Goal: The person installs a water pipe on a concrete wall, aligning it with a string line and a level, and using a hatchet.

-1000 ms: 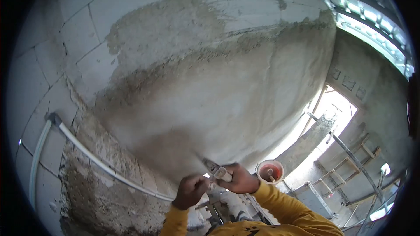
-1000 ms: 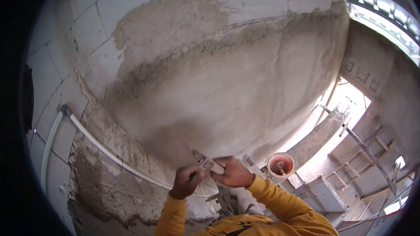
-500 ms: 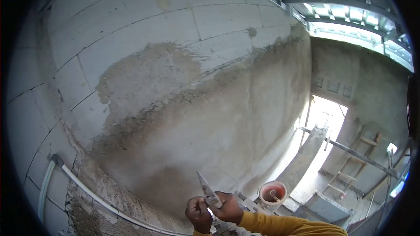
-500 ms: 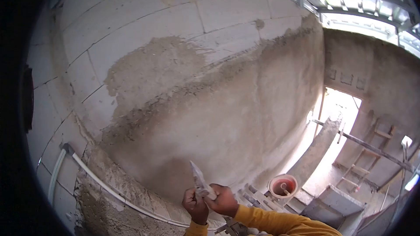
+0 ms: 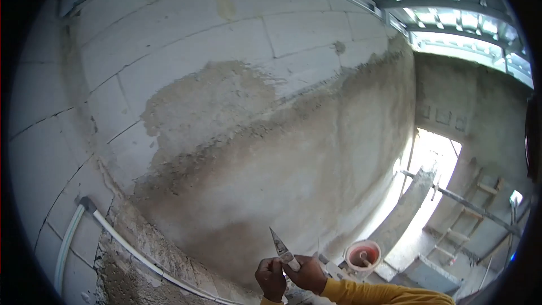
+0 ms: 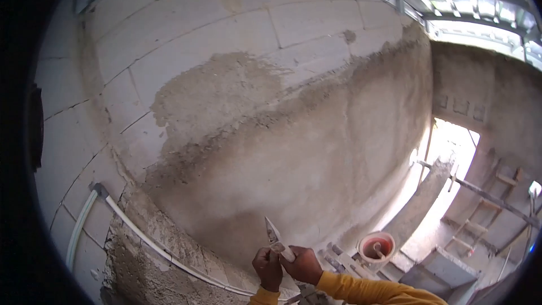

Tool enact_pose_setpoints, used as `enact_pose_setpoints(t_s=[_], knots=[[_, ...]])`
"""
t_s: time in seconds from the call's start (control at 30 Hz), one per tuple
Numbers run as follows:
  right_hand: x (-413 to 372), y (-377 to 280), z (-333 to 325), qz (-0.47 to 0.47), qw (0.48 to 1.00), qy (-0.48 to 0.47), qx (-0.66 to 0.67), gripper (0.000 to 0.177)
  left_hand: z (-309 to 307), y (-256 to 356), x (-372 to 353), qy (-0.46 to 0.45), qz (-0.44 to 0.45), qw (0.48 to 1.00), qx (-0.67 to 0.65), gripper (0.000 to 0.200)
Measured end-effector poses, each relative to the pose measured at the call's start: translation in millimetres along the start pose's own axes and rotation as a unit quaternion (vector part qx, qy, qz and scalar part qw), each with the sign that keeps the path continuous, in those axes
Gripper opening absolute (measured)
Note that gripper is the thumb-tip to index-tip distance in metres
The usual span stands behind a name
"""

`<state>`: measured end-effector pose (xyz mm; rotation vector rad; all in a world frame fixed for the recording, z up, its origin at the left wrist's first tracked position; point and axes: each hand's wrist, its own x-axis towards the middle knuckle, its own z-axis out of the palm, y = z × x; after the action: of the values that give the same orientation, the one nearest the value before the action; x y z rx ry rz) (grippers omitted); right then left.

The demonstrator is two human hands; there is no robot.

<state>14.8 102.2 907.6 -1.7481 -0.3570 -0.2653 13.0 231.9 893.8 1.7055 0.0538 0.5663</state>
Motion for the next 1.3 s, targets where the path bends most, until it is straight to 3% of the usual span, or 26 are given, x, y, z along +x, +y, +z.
enact_pose_setpoints(t_s=[0.1, 0.13, 0.2, 0.3, 0.43, 0.53, 0.6, 0.73, 0.77, 0.87, 0.97, 1.03, 1.1, 1.2, 1.3], knots=[[14.0, -6.2, -26.5, -0.040, 0.999, -0.032, -0.017, 0.028, -14.1, 4.1, 2.4, -0.121, -0.068, 0.989, -0.051, 0.013], [19.3, -17.5, -44.6, 0.012, 0.996, -0.092, 0.002, 0.026, -24.2, 17.7, 2.8, -0.197, -0.144, 0.965, -0.092, 0.014], [21.5, -4.7, -51.7, 0.015, 0.987, -0.144, 0.072, 0.027, -45.7, 25.5, 6.4, -0.304, -0.182, 0.917, -0.182, 0.018], [10.1, -8.7, -50.5, 0.041, 0.985, -0.153, 0.062, 0.025, -51.0, 22.0, 9.7, -0.341, -0.188, 0.890, -0.238, 0.017], [-8.0, 0.8, -50.4, 0.037, 0.998, -0.045, -0.031, 0.023, -28.7, -21.1, -1.9, -0.277, -0.087, 0.956, 0.047, 0.022], [-33.0, 12.5, -34.2, 0.020, 0.999, 0.020, -0.038, 0.024, 17.1, -12.1, -20.3, -0.118, -0.046, 0.992, -0.006, 0.023], [-41.0, 13.7, -34.3, 0.005, 0.998, 0.056, -0.012, 0.025, 28.5, -45.3, -18.7, -0.075, -0.043, 0.990, -0.109, 0.019], [-40.0, 30.7, -67.2, 0.001, 0.998, 0.064, 0.014, 0.021, 11.2, -7.9, -17.0, -0.250, -0.162, 0.952, -0.067, 0.017], [-37.7, 26.8, -80.3, 0.043, 0.997, 0.062, 0.020, 0.019, 11.5, 0.9, -16.0, -0.295, -0.178, 0.936, -0.071, 0.016], [-39.2, 21.4, -90.7, 0.107, 0.989, 0.074, 0.069, 0.021, 31.8, 19.4, -22.7, -0.290, -0.196, 0.930, -0.109, 0.017], [-53.7, 24.0, -94.0, 0.088, 0.988, 0.118, 0.042, 0.020, 54.3, 10.6, -18.3, -0.293, -0.111, 0.949, 0.040, 0.018], [-61.3, 30.5, -98.7, 0.058, 0.989, 0.130, 0.042, 0.021, 72.8, -40.8, -26.2, -0.260, 0.005, 0.966, 0.001, 0.018], [-66.4, 40.0, -102.8, 0.012, 0.989, 0.143, 0.030, 0.019, 78.1, -37.3, -29.8, -0.281, -0.010, 0.959, -0.020, 0.018], [-69.0, 43.7, -129.4, 0.106, 0.982, 0.151, 0.034, 0.018, 66.7, -5.1, -28.2, -0.383, -0.050, 0.922, 0.009, 0.017], [-75.4, 51.1, -134.3, 0.115, 0.980, 0.164, 0.018, 0.018, 77.5, -12.0, -36.9, -0.409, -0.013, 0.908, 0.088, 0.018]])
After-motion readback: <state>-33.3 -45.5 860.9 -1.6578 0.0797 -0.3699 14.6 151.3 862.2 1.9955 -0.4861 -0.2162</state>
